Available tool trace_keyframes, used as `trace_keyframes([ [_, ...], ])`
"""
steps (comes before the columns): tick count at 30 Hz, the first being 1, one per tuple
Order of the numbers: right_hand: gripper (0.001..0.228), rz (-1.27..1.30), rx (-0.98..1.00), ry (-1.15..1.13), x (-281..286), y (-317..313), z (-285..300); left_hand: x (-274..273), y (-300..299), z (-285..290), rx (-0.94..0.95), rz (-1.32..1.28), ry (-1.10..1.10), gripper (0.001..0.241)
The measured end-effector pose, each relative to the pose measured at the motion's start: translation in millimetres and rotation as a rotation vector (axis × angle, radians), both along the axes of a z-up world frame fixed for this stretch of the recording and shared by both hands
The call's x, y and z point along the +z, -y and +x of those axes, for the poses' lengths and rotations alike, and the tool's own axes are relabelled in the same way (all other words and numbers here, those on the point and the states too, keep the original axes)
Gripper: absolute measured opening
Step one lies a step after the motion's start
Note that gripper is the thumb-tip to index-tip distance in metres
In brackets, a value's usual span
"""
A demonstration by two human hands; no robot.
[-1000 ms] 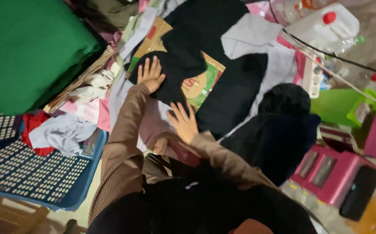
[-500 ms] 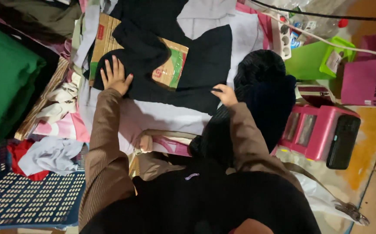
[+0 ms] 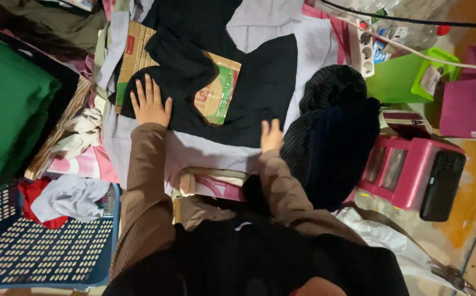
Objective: The person folds a green t-shirt, a black shirt, and a light gray shirt using a cardboard box as a guide. The person places the folded clothes into a blue laundry basket.
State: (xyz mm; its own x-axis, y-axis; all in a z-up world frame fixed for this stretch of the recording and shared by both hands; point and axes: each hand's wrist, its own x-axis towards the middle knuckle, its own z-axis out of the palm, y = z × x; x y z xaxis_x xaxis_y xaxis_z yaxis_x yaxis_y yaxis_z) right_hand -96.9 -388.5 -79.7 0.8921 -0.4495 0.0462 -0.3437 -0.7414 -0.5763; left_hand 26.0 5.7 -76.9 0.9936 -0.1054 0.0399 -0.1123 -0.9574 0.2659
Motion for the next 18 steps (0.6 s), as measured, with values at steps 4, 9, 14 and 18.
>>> trace_keyframes([
  [4, 0.032, -0.152, -0.191, -0.279, 26.6, 22.3, 17.1, 1.4, 1.3, -2.3, 0.0, 0.008, 0.026, 0.078],
  [9, 0.036, -0.396, -0.179, -0.23, 15.6, 32.2, 14.1, 9.3, 3.1, 1.5, 0.012, 0.039, 0.072, 0.077],
  [14, 0.031, -0.367, -0.217, -0.123, 5.7, 38.5, 3.8, 9.9, 3.6, -2.4, 0.03, 0.013, 0.091, 0.08],
  [18, 0.042, 0.017, 0.011, 0.088, 20.5, 39.5, -33.0, 9.8, 3.3, -3.4, 0.035, -0.006, 0.104, 0.08],
])
